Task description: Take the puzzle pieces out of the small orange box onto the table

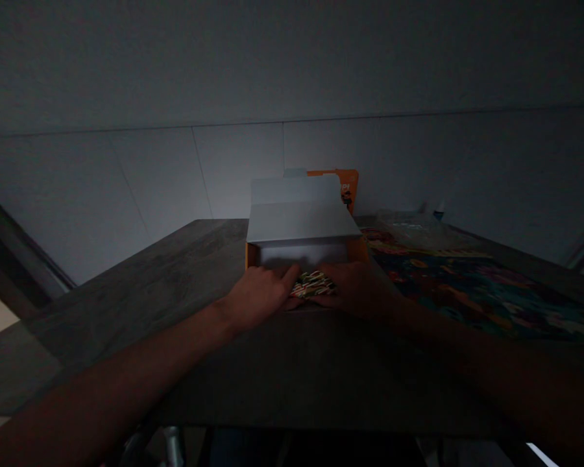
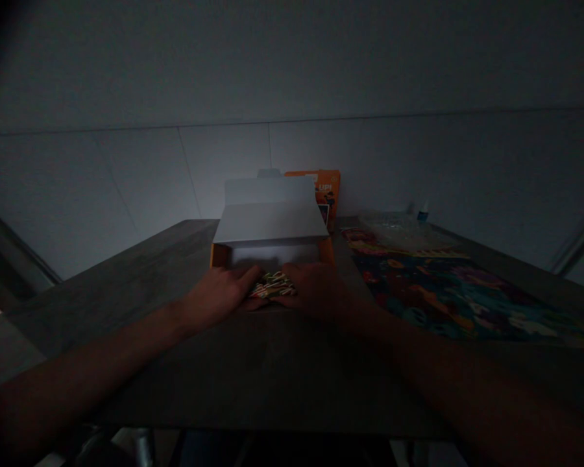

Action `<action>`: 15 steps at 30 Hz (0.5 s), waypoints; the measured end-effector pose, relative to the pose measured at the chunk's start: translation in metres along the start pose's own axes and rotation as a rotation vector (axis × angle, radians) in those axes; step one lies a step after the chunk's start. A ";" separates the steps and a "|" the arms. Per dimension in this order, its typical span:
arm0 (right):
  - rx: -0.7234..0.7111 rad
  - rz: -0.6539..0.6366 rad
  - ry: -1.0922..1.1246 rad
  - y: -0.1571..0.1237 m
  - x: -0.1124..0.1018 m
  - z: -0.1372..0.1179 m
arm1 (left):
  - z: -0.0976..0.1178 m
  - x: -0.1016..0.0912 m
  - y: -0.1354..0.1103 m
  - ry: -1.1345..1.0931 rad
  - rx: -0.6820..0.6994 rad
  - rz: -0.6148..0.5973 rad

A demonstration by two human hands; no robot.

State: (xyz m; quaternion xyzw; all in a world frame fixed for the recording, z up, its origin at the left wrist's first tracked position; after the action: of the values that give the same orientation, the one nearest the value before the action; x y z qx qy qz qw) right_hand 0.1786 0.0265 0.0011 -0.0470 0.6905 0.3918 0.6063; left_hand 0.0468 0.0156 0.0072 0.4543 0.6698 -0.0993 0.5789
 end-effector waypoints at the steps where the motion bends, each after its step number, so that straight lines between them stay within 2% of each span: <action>1: -0.010 0.011 -0.011 0.000 0.000 0.000 | 0.000 0.000 0.000 0.005 0.008 0.004; 6: -0.049 0.069 -0.051 -0.002 0.000 -0.002 | 0.000 0.001 -0.001 0.045 0.065 0.050; 10: -0.099 0.151 -0.077 -0.003 -0.003 -0.002 | -0.001 -0.003 -0.001 0.106 0.107 0.135; 15: -0.303 0.386 -0.199 -0.007 -0.025 -0.014 | 0.008 -0.032 -0.007 0.267 0.223 0.402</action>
State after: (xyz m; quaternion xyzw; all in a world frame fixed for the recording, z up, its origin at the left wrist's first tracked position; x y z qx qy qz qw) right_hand 0.1779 0.0033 0.0194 0.0341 0.5571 0.6020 0.5710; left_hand 0.0446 -0.0092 0.0296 0.6485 0.6214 0.0055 0.4397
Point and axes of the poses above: each hand's wrist, its own y-axis towards the middle knuckle, its own x-axis out of the palm, z = x × y, the point moved 7 cm from there along y, towards the middle knuckle, and after that the axes turned 5 degrees about z, right-handed, at the moved point
